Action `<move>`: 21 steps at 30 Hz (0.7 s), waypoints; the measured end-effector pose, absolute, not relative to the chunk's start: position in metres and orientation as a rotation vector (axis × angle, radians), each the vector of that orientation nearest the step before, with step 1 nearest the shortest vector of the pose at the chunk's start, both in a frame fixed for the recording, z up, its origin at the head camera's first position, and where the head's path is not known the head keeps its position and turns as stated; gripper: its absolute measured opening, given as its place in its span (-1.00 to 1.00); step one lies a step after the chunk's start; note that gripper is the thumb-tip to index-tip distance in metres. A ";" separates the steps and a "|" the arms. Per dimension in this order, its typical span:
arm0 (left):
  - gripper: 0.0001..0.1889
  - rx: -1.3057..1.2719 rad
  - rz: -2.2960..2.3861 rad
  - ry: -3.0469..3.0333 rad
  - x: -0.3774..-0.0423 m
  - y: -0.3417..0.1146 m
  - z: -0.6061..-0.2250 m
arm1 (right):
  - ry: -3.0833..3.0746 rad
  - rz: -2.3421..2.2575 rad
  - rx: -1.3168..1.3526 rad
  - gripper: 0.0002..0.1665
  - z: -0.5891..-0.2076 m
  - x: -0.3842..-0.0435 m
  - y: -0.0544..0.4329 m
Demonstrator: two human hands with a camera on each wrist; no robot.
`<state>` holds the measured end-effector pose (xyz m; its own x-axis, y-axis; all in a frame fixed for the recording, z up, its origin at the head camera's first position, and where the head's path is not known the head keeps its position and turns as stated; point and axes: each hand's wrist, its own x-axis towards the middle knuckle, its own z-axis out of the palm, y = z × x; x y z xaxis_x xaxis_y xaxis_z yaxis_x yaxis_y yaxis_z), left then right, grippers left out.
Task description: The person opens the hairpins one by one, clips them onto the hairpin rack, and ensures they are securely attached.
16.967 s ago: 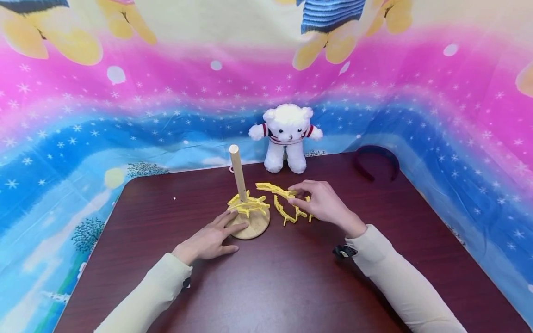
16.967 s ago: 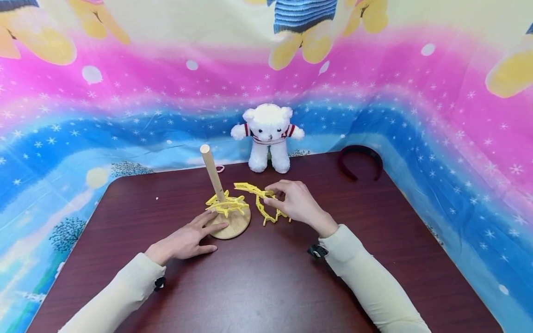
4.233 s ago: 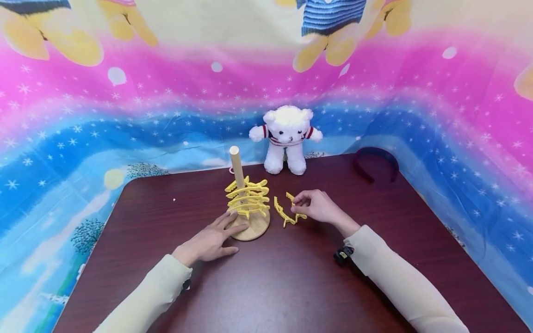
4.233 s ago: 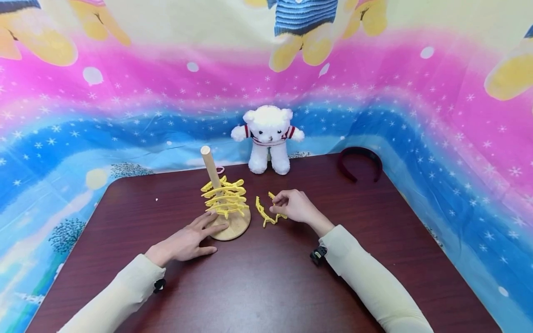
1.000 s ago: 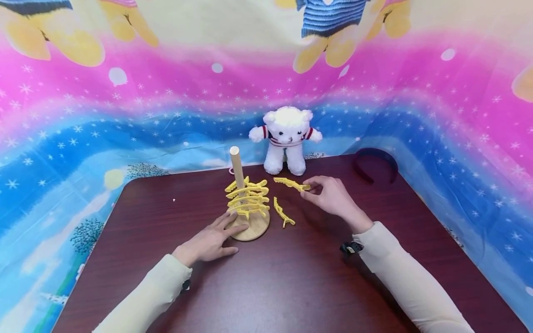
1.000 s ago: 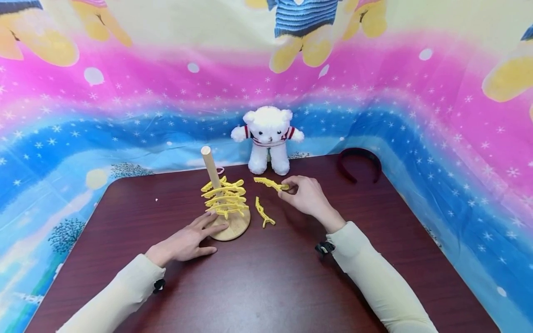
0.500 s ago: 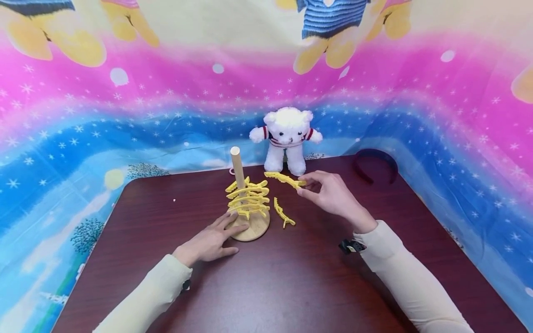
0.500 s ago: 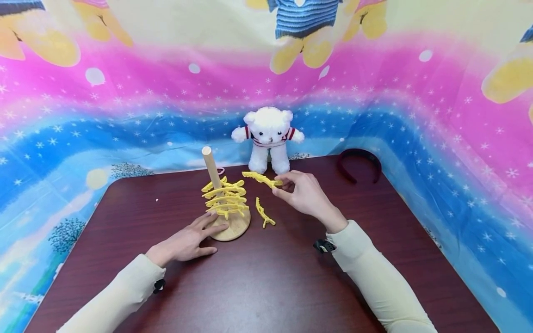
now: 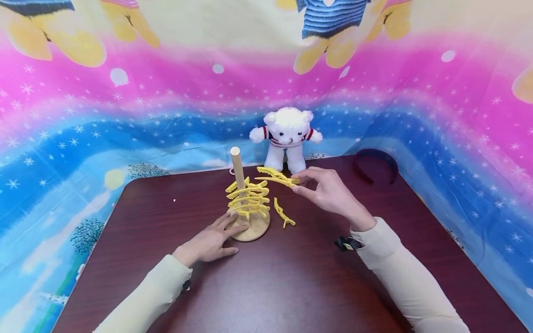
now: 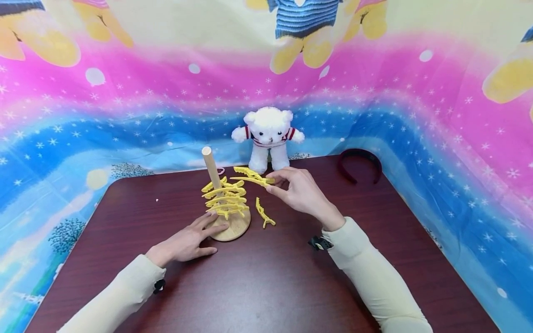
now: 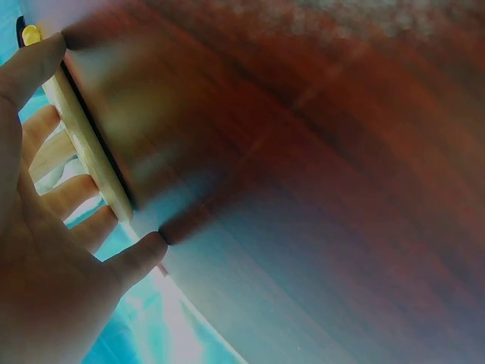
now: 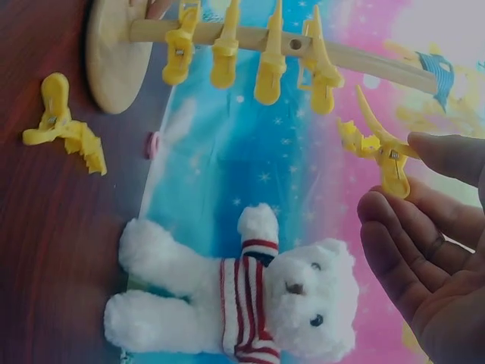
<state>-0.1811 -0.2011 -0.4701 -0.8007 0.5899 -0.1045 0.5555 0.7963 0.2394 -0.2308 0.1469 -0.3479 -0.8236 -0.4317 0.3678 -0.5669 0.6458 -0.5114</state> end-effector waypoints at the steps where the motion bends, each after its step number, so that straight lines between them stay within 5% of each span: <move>1: -0.27 0.902 0.297 2.810 -0.181 -0.201 -0.470 | -2.656 0.935 0.823 -0.70 -0.347 -0.231 0.145; 21: -0.28 0.901 0.303 2.809 -0.181 -0.200 -0.470 | -2.634 0.872 1.003 -0.73 -0.343 -0.239 0.109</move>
